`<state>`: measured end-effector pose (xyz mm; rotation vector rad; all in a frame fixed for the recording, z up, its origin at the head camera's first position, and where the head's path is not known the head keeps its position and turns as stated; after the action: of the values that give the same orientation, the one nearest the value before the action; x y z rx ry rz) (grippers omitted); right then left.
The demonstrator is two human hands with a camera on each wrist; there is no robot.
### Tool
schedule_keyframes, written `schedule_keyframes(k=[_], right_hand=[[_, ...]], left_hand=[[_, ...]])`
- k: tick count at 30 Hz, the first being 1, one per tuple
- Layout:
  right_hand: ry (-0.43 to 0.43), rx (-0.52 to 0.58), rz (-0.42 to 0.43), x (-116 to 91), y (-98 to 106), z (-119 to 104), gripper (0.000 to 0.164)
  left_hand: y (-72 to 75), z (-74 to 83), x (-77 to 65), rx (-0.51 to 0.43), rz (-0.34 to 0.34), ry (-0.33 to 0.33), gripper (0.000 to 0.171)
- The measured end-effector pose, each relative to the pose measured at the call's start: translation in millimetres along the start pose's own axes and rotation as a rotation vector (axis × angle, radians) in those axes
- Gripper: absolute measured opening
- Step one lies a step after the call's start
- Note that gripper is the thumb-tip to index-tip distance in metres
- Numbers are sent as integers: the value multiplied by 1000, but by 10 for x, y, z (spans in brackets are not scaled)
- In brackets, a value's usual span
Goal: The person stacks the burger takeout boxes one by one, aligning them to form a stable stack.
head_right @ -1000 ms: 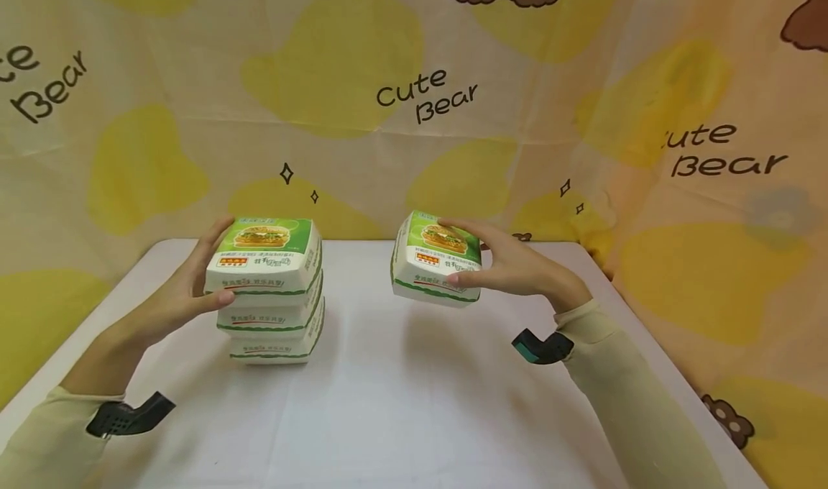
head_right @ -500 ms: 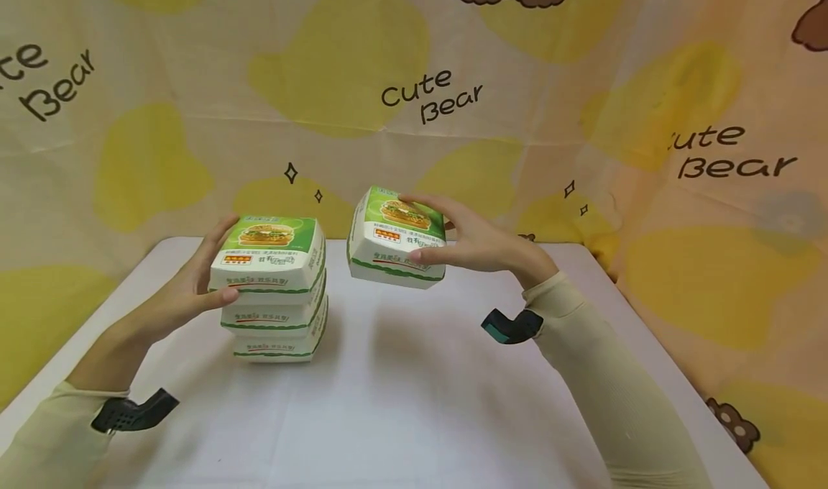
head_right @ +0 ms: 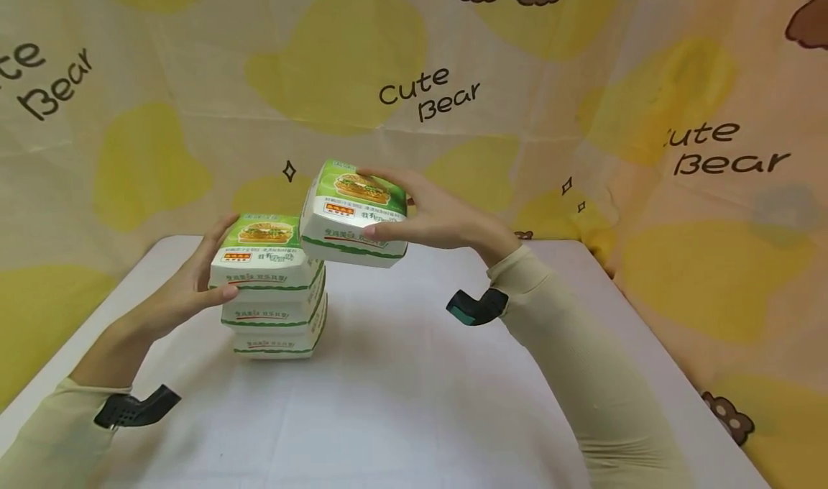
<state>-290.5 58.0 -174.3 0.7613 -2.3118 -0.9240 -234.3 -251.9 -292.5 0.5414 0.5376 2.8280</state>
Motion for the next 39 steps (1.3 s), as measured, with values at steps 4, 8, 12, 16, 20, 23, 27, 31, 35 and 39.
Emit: schedule_keyframes(k=[4,8,12,16,20,23,27,31,35,39], right_hand=[[16,0,14,99,-31,-94,79],[14,10,21,220,-103,-193,76],[6,67,0,351,-226,-295,76],[22,83,-4,465,-331,-377,76],[43,69,0,559,-410,-436,76],[47,66,-2,614,-460,-471,76],[43,58,-8,674,-523,-499,77],[50,50,-18,728,-571,-519,76],[51,61,-37,767,-604,-537,76],[42,49,-53,795,-630,-537,76]], left_hand=[[-6,3,7,-5,-3,-4,102],[-8,3,4,-1,0,-4,102],[-9,3,-8,16,2,-6,101],[-7,6,-8,35,5,-20,99],[-7,-2,-8,52,9,-21,97],[-14,0,-6,53,3,-32,96],[-27,6,-8,47,-6,-56,91],[-20,1,-15,65,6,-58,86],[-4,-7,-12,64,11,-60,84],[4,-14,-11,39,7,-61,81]])
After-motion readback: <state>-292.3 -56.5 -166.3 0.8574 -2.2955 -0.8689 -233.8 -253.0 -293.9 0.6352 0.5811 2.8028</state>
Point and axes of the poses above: each hand's wrist, its own x-axis towards the middle knuckle, its own y-axis out of the back of the hand, z = x × y, the point moved 6 cm from there along x, towards the middle knuckle, and after that the axes turned 7 degrees about z, right-handed, at the moved point
